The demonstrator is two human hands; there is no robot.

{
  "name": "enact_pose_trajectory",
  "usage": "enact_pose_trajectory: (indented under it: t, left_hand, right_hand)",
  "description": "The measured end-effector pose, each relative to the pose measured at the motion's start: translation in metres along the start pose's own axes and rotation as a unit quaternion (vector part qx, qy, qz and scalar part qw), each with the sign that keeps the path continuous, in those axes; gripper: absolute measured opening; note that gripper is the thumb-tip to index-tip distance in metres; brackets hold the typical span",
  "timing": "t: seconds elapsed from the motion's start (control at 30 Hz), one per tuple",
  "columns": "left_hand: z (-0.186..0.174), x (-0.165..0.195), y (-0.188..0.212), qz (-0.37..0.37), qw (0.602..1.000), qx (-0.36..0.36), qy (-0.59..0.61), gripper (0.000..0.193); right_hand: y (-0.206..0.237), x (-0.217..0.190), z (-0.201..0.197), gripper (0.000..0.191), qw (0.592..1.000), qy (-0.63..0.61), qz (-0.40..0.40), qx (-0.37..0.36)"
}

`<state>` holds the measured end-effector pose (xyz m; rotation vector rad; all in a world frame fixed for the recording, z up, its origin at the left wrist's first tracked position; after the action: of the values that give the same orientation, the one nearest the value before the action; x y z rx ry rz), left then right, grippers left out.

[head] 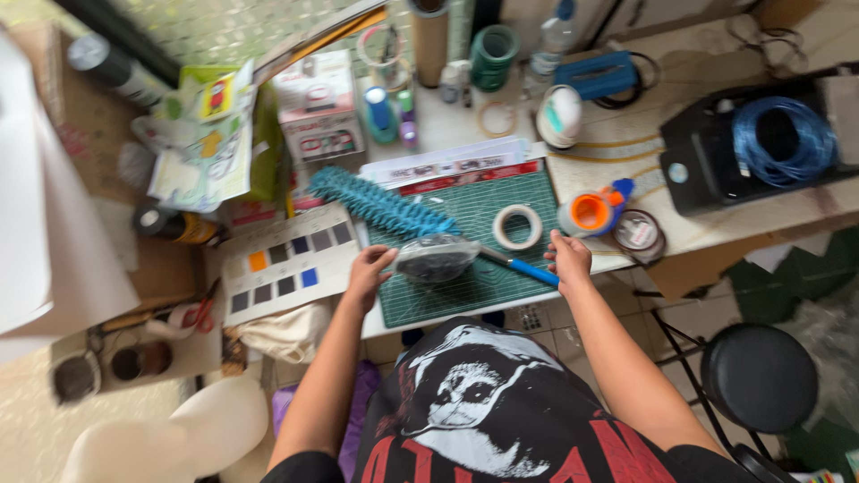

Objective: The person places foil-wrapped items into a white box and closes it. They then handle tape rolls and rings on the worktable, seal a plastic bag of dark items with tape, and finally handle a slipper and a hammer at the desk.

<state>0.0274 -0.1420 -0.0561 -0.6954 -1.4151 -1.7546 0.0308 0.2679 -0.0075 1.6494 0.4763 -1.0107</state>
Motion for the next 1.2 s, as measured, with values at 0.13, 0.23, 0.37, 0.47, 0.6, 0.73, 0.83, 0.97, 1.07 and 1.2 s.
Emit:
enact_pose_trajectory:
  t: [0.13,0.23,0.37,0.47,0.6,0.73,0.83,0.97,1.07,1.2]
  left_hand:
    - [-0.007,0.006,-0.001,0.038,0.999,0.016,-0.014,0.042]
    - [-0.011,0.017,0.004,0.099,0.993,0.062,-0.035,0.040]
    - [0.008,0.055,0.030,0.237,0.936,0.187,-0.181,0.037]
    - [0.053,0.091,0.061,0.403,0.834,0.172,-0.336,0.035]
    - [0.135,0.121,0.080,0.400,0.842,0.030,-0.361,0.032]
    - [0.206,0.134,0.082,0.275,0.893,-0.134,-0.331,0.037]
    - [0.238,0.147,0.089,0.250,0.920,-0.221,-0.208,0.044]
    - [0.250,0.170,0.118,0.318,0.885,-0.236,-0.245,0.063]
    - [0.257,0.172,0.148,0.431,0.791,-0.171,-0.398,0.077]
    - [0.276,0.148,0.159,0.473,0.723,-0.077,-0.498,0.057]
  right_hand:
    - [-0.018,-0.021,-0.040,0.056,0.991,-0.015,0.084,0.100]
    - [-0.037,-0.032,-0.051,0.049,0.988,0.012,0.115,0.105]
    - [-0.051,-0.029,-0.056,0.035,0.989,0.029,0.116,0.087]
    - [-0.052,-0.029,-0.066,0.031,0.992,0.097,-0.044,0.072]
    - [-0.047,-0.038,-0.080,0.022,0.975,0.113,-0.140,-0.134]
    - [-0.029,-0.052,-0.080,0.022,0.918,0.157,-0.151,-0.330]
    - [-0.008,-0.058,-0.076,0.025,0.890,0.180,-0.106,-0.405]
    - [0.011,-0.057,-0.071,0.027,0.865,0.160,-0.084,-0.468]
    - [0.016,-0.048,-0.074,0.026,0.868,0.162,-0.081,-0.463]
    - [0.017,-0.035,-0.081,0.030,0.871,0.180,-0.068,-0.452]
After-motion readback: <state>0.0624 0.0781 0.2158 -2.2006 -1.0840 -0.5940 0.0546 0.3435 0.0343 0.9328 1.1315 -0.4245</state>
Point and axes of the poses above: each hand's wrist, its own y-axis away from the middle knuckle, its own z-axis out of the palm, x = y × z, the point moved 2 cm from there along -y, towards the middle knuckle, and after that the axes turned 7 degrees about -x, right-handed, at the moved point
